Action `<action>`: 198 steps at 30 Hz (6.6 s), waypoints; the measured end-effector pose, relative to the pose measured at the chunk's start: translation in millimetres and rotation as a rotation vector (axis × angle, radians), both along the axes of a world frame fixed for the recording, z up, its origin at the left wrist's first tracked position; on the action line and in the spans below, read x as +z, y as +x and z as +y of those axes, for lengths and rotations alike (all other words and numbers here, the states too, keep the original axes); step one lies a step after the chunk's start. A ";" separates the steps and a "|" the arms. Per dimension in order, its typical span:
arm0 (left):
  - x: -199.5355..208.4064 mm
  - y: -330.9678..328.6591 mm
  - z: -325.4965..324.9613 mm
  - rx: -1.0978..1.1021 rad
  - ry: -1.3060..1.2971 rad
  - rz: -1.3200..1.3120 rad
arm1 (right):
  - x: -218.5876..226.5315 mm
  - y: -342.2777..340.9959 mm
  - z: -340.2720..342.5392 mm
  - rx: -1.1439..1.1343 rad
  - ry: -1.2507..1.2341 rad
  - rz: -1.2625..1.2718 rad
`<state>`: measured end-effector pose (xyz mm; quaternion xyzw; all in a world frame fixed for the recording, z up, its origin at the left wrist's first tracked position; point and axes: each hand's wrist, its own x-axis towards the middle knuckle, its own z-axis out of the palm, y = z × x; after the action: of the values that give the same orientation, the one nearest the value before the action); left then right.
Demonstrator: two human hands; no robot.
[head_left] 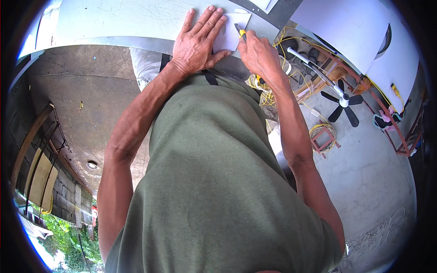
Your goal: Cutting a precise shape out of a sheet of vinyl using a utility knife.
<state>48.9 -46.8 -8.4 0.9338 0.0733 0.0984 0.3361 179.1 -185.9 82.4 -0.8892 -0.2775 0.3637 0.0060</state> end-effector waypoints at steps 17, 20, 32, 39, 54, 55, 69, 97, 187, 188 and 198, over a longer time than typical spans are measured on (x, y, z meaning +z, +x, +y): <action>3.1 -4.5 -12.9 0.045 0.006 0.006 | 2.2 12.9 -2.5 0.286 0.061 -0.057; 4.2 -3.9 -11.8 0.041 0.027 0.039 | 0.1 9.3 -2.3 0.238 0.059 -0.053; 8.5 -4.3 -16.0 0.049 0.028 0.057 | 5.0 2.4 -3.1 0.201 0.034 -0.041; 4.8 -6.5 -17.8 0.054 0.019 0.089 | 6.8 -4.1 -1.7 0.119 0.008 -0.002; 7.1 -4.9 -17.4 0.049 0.015 0.086 | 3.6 -13.8 -2.5 0.050 0.024 -0.028; 6.8 -4.4 -17.1 0.048 0.012 0.086 | 3.0 -13.7 -2.2 0.047 0.025 -0.027; 6.0 -3.5 -17.0 0.062 0.008 0.057 | 7.2 -20.4 2.0 -0.048 -0.012 0.025; -0.6 15.4 19.4 -0.206 0.157 0.058 | 8.8 15.5 -12.6 0.396 0.044 -0.059; 5.6 17.0 16.7 -0.140 0.083 0.010 | 12.7 -31.6 -7.3 -0.012 -0.007 -0.009; 5.3 16.3 16.9 -0.141 0.076 0.010 | 12.9 -31.7 -7.2 -0.017 -0.011 -0.004; 5.4 17.1 17.3 -0.140 0.061 -0.002 | 14.5 -33.5 -7.9 -0.031 -0.026 0.007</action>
<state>66.0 -29.5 -3.0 0.9463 0.0046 0.0777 0.3137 145.6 -193.9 96.9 -0.8922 -0.2586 0.3702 0.0010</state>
